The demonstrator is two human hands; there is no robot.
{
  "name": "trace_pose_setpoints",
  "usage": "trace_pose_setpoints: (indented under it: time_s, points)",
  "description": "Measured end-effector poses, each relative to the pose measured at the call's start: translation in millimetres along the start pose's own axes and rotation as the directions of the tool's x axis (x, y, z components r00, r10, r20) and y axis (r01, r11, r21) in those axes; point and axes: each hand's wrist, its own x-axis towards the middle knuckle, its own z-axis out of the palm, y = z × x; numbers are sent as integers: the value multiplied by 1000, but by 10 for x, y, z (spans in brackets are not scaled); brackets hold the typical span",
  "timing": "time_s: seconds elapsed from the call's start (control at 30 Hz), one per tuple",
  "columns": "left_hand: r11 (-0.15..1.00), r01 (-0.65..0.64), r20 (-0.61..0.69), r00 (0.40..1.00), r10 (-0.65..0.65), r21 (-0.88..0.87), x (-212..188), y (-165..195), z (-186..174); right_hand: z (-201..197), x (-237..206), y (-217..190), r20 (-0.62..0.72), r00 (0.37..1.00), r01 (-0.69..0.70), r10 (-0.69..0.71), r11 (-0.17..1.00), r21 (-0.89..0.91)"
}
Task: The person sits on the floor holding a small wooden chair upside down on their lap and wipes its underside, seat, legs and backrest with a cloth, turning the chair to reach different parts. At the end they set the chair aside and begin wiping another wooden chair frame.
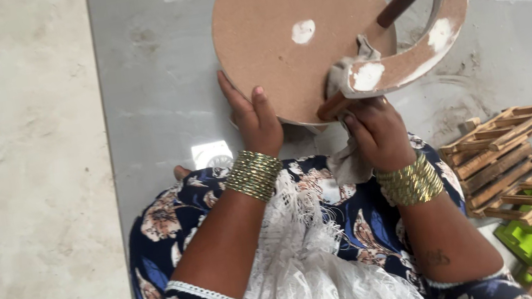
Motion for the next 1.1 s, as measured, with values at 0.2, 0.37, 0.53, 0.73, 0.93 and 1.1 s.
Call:
trace_pose_setpoints:
  time_s: [0.2,0.37,0.53,0.73,0.93,1.1]
  points:
    - [999,-1,59,998,4,-52,-34,-117,36,117,-81,75,-259,960,109,-104,994,5]
    - [998,48,83,996,-45,-36,-70,-116,54,636,-328,170,-373,905,165,-204,977,-132]
    - [998,36,82,996,-31,-58,-92,-204,82,870,-490,380,279,902,343,-328,939,-4]
    - [998,-1,98,995,7,-61,-94,-349,32,864,501,1135,288,919,-162,269,924,-346]
    - [999,0,82,997,3,-44,-85,-319,10,1341,662,880,365,914,-42,178,935,-352]
    - [994,10,50,999,-5,-109,-56,-271,32,1917,270,228,488,873,67,26,983,-172]
